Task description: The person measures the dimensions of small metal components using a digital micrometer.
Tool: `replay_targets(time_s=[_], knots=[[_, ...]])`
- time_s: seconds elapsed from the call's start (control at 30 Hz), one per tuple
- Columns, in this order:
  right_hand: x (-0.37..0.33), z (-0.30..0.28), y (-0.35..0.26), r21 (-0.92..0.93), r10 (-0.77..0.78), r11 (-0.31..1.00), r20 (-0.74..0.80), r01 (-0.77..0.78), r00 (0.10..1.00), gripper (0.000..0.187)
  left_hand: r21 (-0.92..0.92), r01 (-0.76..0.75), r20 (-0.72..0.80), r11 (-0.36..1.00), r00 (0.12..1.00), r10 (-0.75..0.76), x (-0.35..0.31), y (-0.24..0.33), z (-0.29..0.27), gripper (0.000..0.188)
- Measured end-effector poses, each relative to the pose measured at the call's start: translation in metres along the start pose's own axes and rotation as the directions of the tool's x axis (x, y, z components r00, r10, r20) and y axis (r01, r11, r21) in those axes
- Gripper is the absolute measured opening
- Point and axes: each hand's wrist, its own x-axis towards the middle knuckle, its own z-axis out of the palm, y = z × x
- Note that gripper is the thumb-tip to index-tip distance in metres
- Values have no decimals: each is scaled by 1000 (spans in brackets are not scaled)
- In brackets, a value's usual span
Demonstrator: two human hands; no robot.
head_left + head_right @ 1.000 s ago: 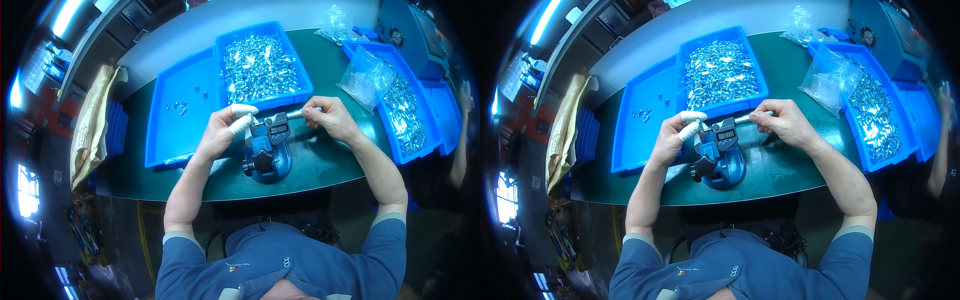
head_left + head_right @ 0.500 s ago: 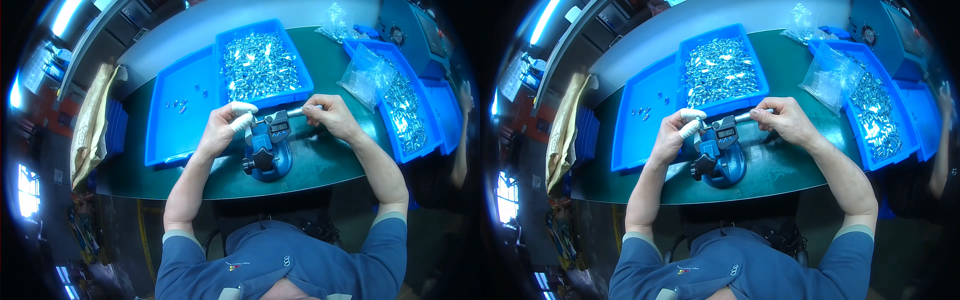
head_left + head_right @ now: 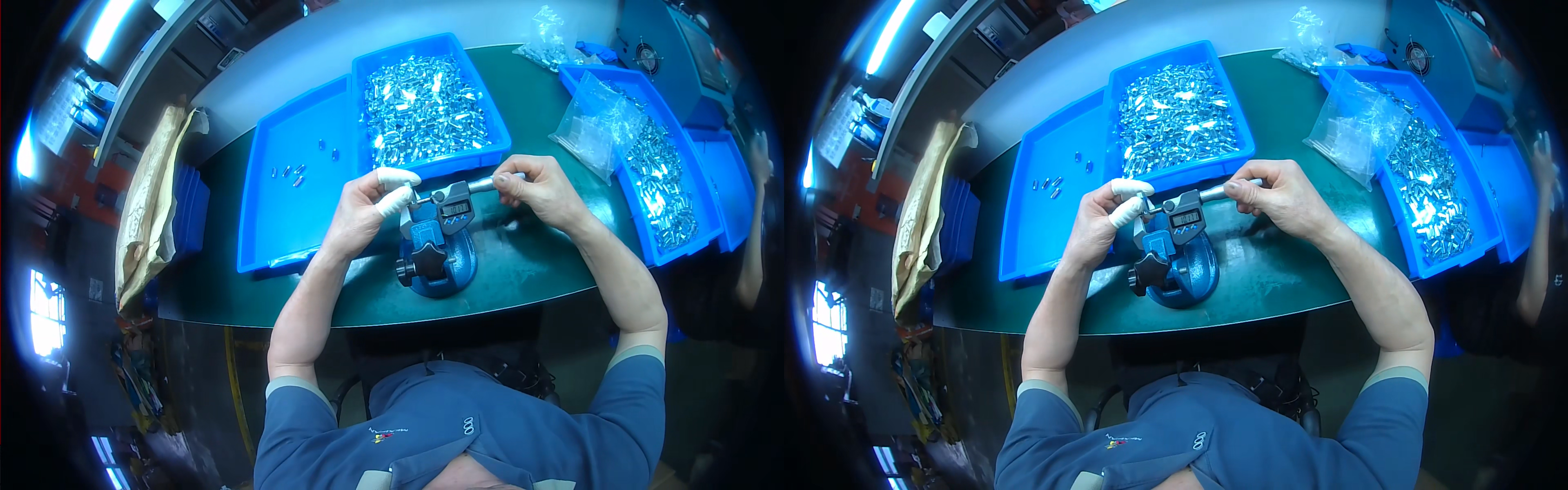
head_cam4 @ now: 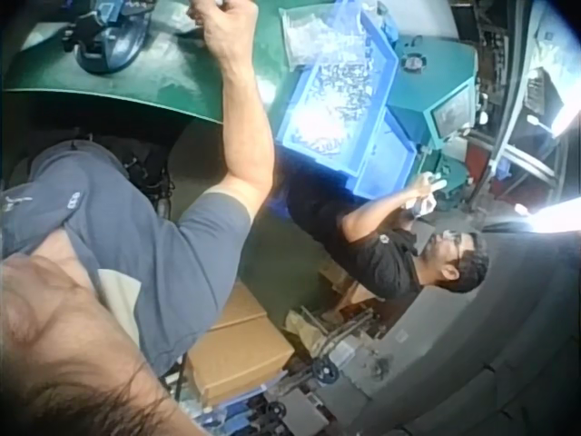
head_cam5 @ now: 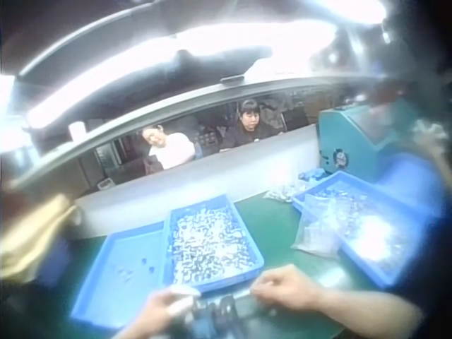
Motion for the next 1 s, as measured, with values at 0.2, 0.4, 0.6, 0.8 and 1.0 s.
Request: replay_targets(time_s=[0.2,0.4,0.6,0.8,1.0], knots=[[-1,2,-3,-1,-4,1000,-5,4,1000,27,84,-94,-126,992,987,104,9,1,-22,21],[0,3,-4,16,-14,1000,17,14,1000,26,894,31,-320,447,743,587,26,19,-85,26],[0,0,-4,13,9,1000,26,-9,1000,27,926,-208,44,316,890,454,76,-2,-44,19],[-6,-6,-6,-85,-2,996,-23,0,1000,24,960,-167,127,223,975,185,130,-14,-13,21],[1,-1,2,-74,-105,991,42,108,994,28,903,-127,11,411,962,273,114,-18,-31,17]])
